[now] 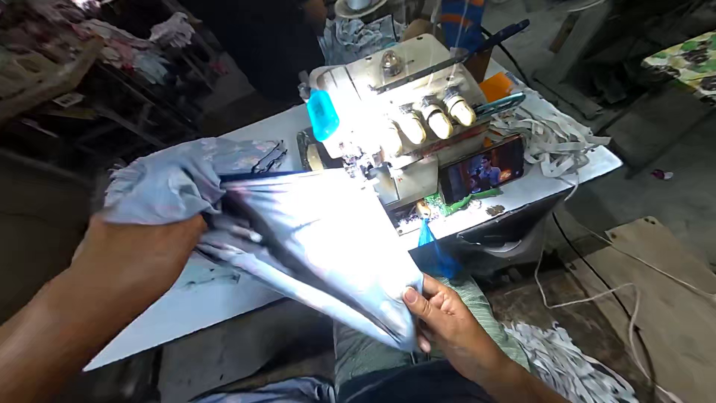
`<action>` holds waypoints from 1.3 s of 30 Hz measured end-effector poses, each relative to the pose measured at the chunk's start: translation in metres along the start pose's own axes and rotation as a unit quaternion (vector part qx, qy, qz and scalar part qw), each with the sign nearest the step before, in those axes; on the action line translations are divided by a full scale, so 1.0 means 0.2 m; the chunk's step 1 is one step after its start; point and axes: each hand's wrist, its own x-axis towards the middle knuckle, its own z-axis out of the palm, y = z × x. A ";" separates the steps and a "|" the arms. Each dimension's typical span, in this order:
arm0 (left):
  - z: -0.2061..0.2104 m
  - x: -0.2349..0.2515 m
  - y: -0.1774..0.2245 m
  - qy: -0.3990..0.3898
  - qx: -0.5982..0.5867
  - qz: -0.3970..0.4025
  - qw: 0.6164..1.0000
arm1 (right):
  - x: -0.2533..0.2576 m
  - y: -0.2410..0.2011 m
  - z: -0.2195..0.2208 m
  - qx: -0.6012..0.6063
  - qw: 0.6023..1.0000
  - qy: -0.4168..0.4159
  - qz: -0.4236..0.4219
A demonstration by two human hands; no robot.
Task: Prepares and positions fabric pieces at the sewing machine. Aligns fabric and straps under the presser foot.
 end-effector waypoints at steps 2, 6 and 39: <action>-0.04 -0.03 0.03 -0.118 0.052 0.008 0.992 | 0.05 0.04 0.00 -0.050 0.998 -0.018 -0.015; -0.01 0.06 0.13 -0.319 -0.004 0.037 0.947 | 0.16 0.09 0.01 -0.089 0.996 -0.006 -0.009; 0.56 0.19 0.90 0.145 -0.224 -0.046 0.963 | 0.20 -0.06 -0.39 -0.443 0.860 0.106 -0.228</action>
